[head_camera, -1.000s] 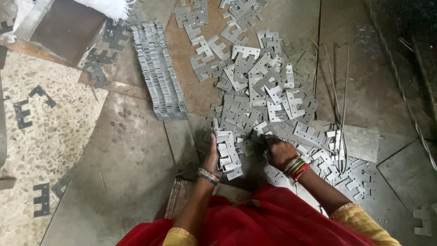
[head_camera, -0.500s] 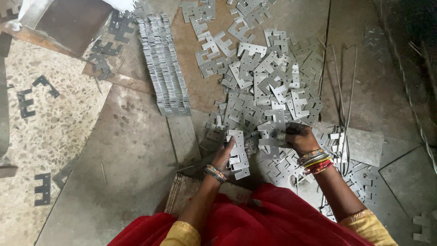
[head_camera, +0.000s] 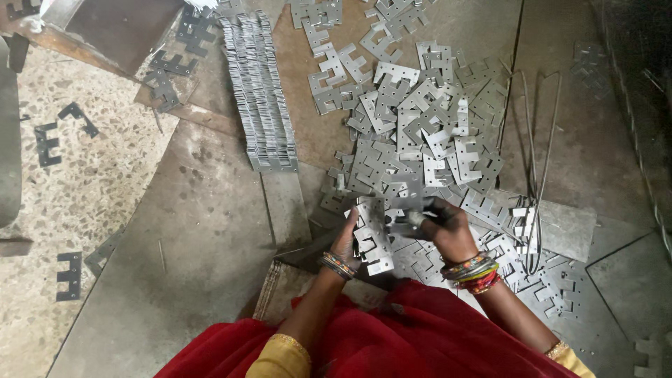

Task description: The person sits on the floor and sorts small metal brackets from a scattered pile into neat stacks. They pick up brackets one by one or in small groups, align them, and place them into growing stacks on the floor.

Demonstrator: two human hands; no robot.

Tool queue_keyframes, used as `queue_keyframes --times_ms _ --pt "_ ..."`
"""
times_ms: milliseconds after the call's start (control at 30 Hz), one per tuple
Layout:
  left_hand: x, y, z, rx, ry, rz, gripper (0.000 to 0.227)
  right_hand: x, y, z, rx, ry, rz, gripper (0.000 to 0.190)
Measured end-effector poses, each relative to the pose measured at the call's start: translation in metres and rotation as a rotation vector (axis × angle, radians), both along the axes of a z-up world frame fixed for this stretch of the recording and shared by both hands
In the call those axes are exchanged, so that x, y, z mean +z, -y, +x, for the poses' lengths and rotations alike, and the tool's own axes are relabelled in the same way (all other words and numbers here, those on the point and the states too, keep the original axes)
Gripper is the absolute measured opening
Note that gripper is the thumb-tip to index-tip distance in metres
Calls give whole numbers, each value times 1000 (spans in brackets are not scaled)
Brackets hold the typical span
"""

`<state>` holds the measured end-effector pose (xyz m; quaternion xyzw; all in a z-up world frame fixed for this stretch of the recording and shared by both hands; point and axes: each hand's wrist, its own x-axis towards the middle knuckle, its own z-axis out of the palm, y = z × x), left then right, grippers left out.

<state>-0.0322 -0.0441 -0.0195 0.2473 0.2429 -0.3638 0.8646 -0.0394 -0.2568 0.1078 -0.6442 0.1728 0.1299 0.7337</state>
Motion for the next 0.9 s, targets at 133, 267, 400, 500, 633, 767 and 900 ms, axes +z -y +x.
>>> queue_keyframes --times_ms 133,267,400,500,633,767,900 --pt "-8 -7 3 83 9 -45 68 -6 -4 16 167 137 -359 40" --pt "-15 -23 5 49 86 -62 59 -35 -5 52 422 137 -1135 41" --pt "-14 -41 8 77 61 30 52 -79 -22 106 779 715 -1456 59" --pt "-6 -56 11 140 80 46 50 -109 -30 142 1037 816 -1482 76" --pt "5 -74 17 190 163 7 54 -125 -15 159 1241 896 -1590 66" --pt "5 -78 21 232 189 -68 54 -124 -9 156 1290 642 -1555 62" --pt "-1 -77 22 242 150 -67 55 -116 -14 130 1126 741 -1523 78"
